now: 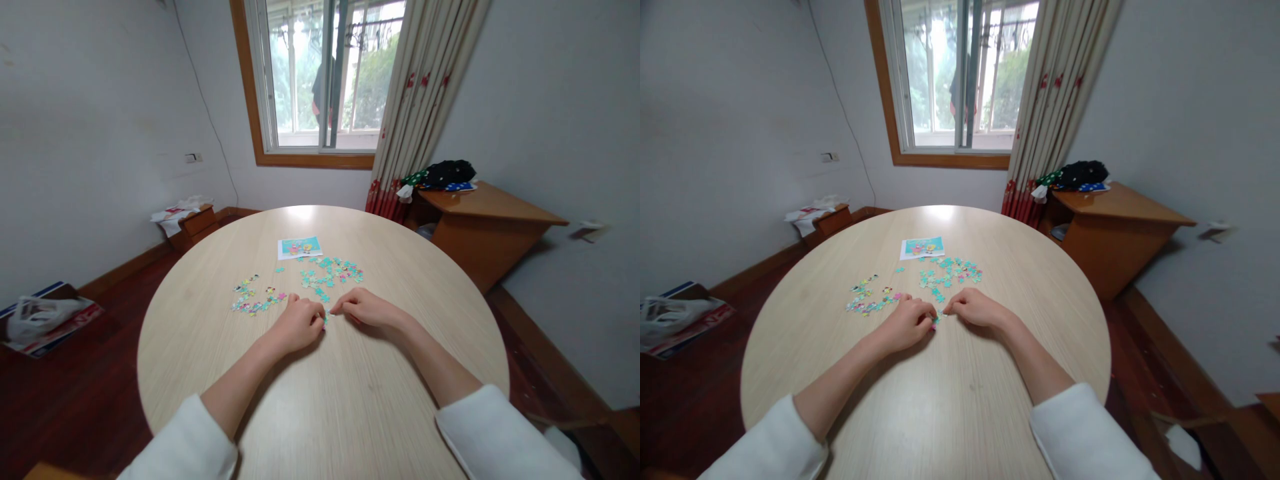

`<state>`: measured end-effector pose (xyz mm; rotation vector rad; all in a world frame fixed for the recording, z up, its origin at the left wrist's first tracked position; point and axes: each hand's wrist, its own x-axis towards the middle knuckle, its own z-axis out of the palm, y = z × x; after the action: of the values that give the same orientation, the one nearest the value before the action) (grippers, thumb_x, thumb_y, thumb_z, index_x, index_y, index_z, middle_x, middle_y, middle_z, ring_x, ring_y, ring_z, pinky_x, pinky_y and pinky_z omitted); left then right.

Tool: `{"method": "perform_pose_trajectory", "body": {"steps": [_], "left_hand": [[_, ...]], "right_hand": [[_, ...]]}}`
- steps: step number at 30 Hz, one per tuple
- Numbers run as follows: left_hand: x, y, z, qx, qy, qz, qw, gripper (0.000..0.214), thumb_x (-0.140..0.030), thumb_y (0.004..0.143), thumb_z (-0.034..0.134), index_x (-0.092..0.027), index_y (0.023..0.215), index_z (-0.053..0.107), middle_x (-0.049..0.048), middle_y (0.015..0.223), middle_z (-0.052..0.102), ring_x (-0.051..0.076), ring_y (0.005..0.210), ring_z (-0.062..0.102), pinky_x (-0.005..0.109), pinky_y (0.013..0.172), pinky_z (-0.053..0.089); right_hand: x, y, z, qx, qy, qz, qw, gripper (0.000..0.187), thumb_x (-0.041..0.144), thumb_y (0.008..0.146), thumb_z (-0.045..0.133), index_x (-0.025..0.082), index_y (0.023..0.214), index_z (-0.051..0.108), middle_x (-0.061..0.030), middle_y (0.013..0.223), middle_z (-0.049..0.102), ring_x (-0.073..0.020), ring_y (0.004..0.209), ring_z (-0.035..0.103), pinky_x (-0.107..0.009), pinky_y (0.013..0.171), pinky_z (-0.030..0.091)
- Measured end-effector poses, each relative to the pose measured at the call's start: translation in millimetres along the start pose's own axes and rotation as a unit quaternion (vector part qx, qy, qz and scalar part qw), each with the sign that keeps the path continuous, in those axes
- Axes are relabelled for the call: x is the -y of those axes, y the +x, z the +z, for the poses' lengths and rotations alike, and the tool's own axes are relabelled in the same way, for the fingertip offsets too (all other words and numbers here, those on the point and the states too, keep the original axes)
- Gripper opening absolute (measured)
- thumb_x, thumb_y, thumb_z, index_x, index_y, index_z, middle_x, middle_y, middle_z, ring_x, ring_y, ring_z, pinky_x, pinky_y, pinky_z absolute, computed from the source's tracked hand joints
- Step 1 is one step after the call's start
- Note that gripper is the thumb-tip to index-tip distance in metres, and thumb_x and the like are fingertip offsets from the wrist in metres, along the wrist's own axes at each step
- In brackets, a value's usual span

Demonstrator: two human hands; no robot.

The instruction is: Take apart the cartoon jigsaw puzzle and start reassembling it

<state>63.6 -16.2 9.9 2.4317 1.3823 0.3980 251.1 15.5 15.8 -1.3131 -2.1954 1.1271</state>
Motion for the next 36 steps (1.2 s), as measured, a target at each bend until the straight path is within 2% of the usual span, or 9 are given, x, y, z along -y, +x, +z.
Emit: {"method": "perform_pose_trajectory", "body": {"steps": [3, 5, 7, 10, 13, 18, 31, 36], "left_hand": [[0.8, 0.1, 0.8, -0.01, 0.0, 0.002, 1.0, 0.026, -0.015, 0.081, 0.042, -0.018, 0.087, 0.067, 0.0061, 0.084, 0.071, 0.019, 0.08, 0.061, 0.038, 0.087, 0.031], [1.6, 0.2, 1.1, -0.012, -0.001, 0.007, 1.0, 0.029, -0.015, 0.083, 0.04, -0.018, 0.092, 0.067, 0.0061, 0.084, 0.071, 0.019, 0.08, 0.061, 0.038, 0.086, 0.031], [2.2, 0.3, 1.1, -0.011, 0.0, 0.01, 1.0, 0.03, -0.016, 0.083, 0.04, -0.018, 0.094, 0.068, 0.0068, 0.085, 0.071, 0.019, 0.08, 0.061, 0.038, 0.085, 0.03], [2.9, 0.5, 1.1, -0.005, 0.005, 0.013, 1.0, 0.03, -0.016, 0.083, 0.04, -0.018, 0.093, 0.068, 0.0076, 0.087, 0.072, 0.02, 0.081, 0.061, 0.037, 0.084, 0.03], [3.3, 0.6, 1.1, 0.006, 0.012, 0.022, 1.0, 0.03, -0.017, 0.083, 0.04, -0.019, 0.093, 0.068, 0.0073, 0.085, 0.072, 0.02, 0.082, 0.061, 0.037, 0.085, 0.03], [4.5, 0.6, 2.0, 0.013, 0.016, 0.032, 0.999, 0.03, -0.021, 0.085, 0.04, -0.02, 0.092, 0.07, 0.0082, 0.085, 0.072, 0.021, 0.083, 0.061, 0.039, 0.086, 0.029], [3.6, 0.8, -0.9, 0.02, 0.012, 0.015, 1.0, 0.031, -0.018, 0.083, 0.039, -0.018, 0.076, 0.07, 0.0083, 0.081, 0.072, 0.019, 0.08, 0.06, 0.039, 0.088, 0.028], [2.4, 1.1, -2.2, 0.021, 0.019, 0.014, 1.0, 0.031, -0.018, 0.083, 0.039, -0.016, 0.067, 0.064, 0.0082, 0.078, 0.07, 0.019, 0.078, 0.06, 0.038, 0.084, 0.029]], "right_hand": [[3.2, -1.9, 0.3, 0.016, -0.014, -0.01, 1.0, 0.035, 0.015, 0.074, 0.042, 0.013, 0.084, 0.076, -0.0023, 0.063, 0.068, -0.0144, 0.069, 0.061, -0.025, 0.068, 0.046], [3.0, -0.8, 1.8, 0.0, -0.022, -0.023, 1.0, 0.036, 0.015, 0.075, 0.042, 0.013, 0.085, 0.076, -0.0027, 0.067, 0.07, -0.015, 0.073, 0.062, -0.025, 0.071, 0.047], [-0.9, 3.0, 3.3, -0.061, -0.028, -0.032, 0.997, 0.038, 0.013, 0.077, 0.039, 0.014, 0.088, 0.076, -0.0041, 0.074, 0.072, -0.0159, 0.079, 0.064, -0.027, 0.077, 0.048], [-13.0, 11.3, 2.8, -0.183, -0.049, -0.025, 0.982, 0.04, 0.013, 0.08, 0.037, 0.015, 0.095, 0.074, -0.007, 0.096, 0.073, -0.018, 0.095, 0.064, -0.032, 0.09, 0.046], [-25.4, 16.5, -0.9, -0.237, -0.107, 0.023, 0.965, 0.041, 0.017, 0.085, 0.037, 0.016, 0.109, 0.07, -0.0083, 0.116, 0.067, -0.0198, 0.111, 0.059, -0.034, 0.098, 0.042], [-30.3, 15.2, -5.2, -0.209, -0.232, 0.123, 0.942, 0.046, 0.019, 0.088, 0.035, 0.023, 0.129, 0.056, -0.0068, 0.127, 0.061, -0.0233, 0.116, 0.057, -0.035, 0.096, 0.042], [-25.7, 14.4, -5.3, -0.155, -0.299, 0.136, 0.932, 0.048, 0.022, 0.089, 0.033, 0.026, 0.132, 0.053, -0.0065, 0.128, 0.061, -0.0256, 0.114, 0.058, -0.036, 0.089, 0.045], [-23.8, 12.8, -6.5, -0.162, -0.29, 0.129, 0.934, 0.045, 0.021, 0.087, 0.036, 0.026, 0.123, 0.062, -0.0046, 0.125, 0.063, -0.0244, 0.114, 0.058, -0.034, 0.088, 0.045]]}}
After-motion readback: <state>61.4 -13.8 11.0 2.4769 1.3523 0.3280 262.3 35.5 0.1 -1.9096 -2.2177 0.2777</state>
